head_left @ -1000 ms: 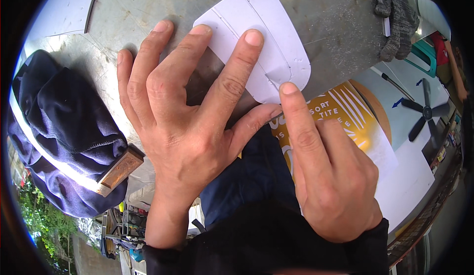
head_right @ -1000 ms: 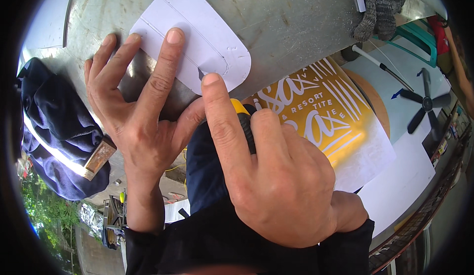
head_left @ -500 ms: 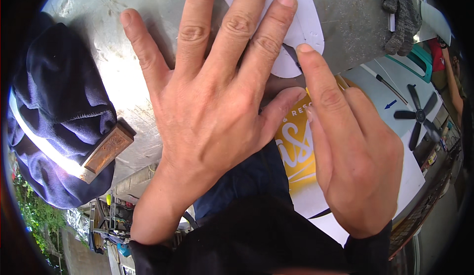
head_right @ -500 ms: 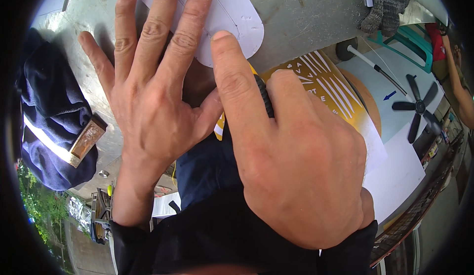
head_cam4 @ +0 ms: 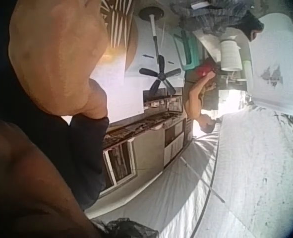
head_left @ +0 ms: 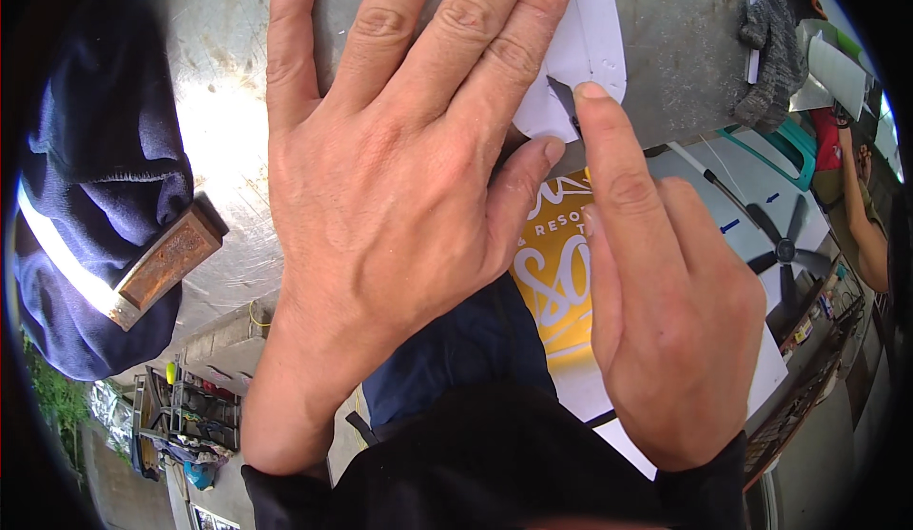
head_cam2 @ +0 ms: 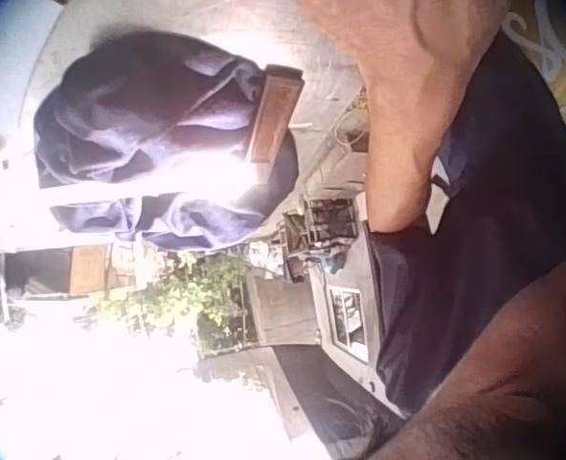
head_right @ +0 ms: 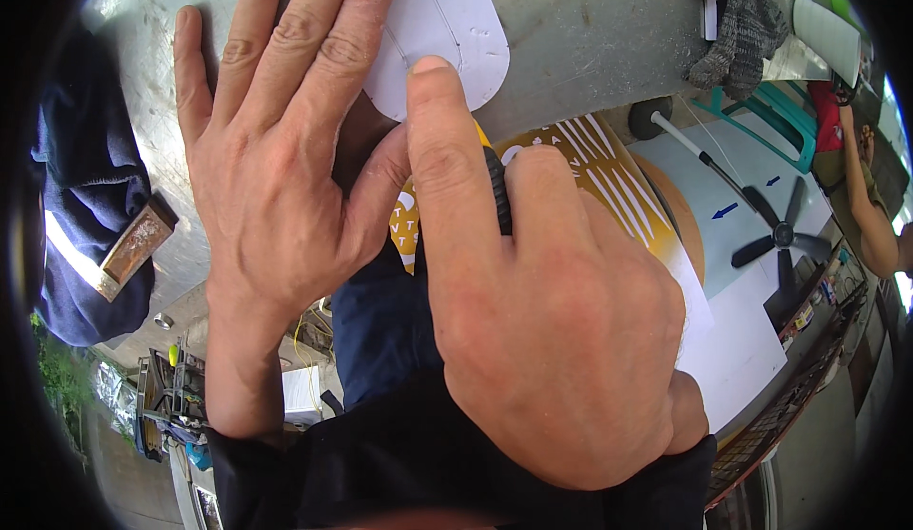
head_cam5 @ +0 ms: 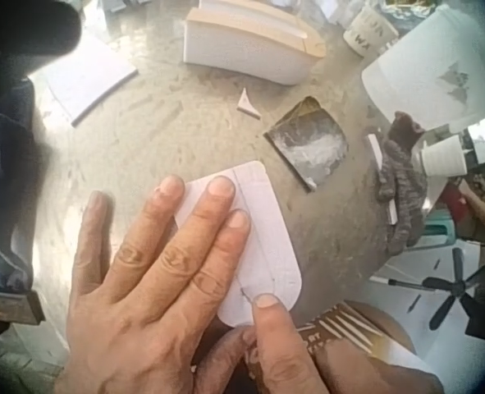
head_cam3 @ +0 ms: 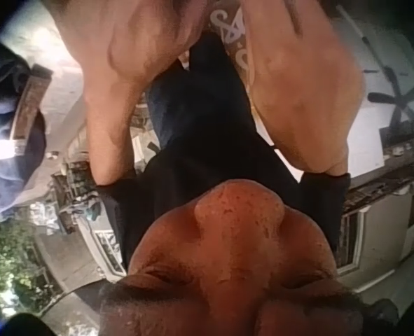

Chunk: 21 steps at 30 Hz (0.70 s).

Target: Cutting out a specific rounded rectangular shape from a white piece of material using a yellow utility knife on a workbench.

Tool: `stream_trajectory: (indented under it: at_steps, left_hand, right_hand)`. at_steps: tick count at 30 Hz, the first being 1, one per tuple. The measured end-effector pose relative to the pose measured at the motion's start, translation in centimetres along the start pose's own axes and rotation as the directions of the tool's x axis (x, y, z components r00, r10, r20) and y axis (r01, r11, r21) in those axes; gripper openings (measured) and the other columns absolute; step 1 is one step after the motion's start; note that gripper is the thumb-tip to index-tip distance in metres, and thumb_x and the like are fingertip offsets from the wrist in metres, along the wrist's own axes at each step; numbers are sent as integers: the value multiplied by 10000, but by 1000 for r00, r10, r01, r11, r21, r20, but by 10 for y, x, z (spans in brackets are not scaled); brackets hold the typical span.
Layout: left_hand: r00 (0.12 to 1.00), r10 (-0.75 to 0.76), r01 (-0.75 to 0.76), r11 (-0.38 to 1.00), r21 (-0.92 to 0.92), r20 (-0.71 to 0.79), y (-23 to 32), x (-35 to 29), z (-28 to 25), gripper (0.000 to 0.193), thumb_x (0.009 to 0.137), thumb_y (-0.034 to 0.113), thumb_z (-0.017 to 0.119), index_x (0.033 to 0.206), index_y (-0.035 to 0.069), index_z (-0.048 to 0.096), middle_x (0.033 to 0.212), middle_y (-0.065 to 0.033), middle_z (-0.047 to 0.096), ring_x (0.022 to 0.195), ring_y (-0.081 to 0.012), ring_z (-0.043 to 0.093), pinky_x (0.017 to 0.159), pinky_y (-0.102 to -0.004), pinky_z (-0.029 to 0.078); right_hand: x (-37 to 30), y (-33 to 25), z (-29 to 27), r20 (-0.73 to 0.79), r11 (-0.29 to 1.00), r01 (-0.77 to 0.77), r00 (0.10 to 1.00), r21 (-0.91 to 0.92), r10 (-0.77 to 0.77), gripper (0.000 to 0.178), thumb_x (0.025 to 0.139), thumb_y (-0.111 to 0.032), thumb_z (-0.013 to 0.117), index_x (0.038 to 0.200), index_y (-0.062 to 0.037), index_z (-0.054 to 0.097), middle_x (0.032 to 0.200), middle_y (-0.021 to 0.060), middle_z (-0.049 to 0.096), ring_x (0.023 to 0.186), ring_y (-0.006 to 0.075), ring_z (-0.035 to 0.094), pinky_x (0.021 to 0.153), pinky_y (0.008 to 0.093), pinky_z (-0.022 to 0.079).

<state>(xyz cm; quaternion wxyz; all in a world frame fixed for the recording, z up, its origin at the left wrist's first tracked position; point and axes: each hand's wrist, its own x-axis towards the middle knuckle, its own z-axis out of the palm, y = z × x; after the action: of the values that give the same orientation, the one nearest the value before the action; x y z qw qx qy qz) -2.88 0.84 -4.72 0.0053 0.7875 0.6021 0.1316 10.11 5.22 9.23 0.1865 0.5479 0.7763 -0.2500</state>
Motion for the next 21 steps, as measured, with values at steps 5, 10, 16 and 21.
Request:
stream_trajectory:
  at_steps: [5,10,16,21]
  left_hand:
    - [1000,-21,21,999,30,-1,1,0,4,674,834,578,724,1416,245,653,1561,-38,512,1482,-290,404,1232,-580,179]
    - [999,-38,39,999,25,-35,2,0,2,675,835,574,725,1418,244,650,1562,-36,512,1484,-289,403,1233,-579,176]
    - [998,-52,54,998,39,-45,4,5,7,676,835,570,726,1421,243,647,1562,-34,512,1485,-288,402,1234,-578,173]
    - [996,-60,63,997,40,-63,6,4,9,677,835,566,727,1424,242,645,1563,-32,512,1487,-287,401,1235,-578,170]
  right_hand:
    - [-8,23,9,37,988,83,996,-129,-78,567,933,22,603,1488,-72,542,833,111,588,685,260,596,619,394,499]
    - [-12,29,3,52,978,108,994,-177,-100,561,933,23,598,1484,-64,542,840,122,595,691,273,601,628,400,501]
    - [-8,32,0,79,979,140,988,-148,-130,549,934,23,594,1476,-52,547,851,138,607,698,292,608,637,408,501]
    - [-9,32,-3,98,979,156,985,-133,-143,540,935,22,591,1470,-43,550,861,152,618,704,308,614,645,415,502]
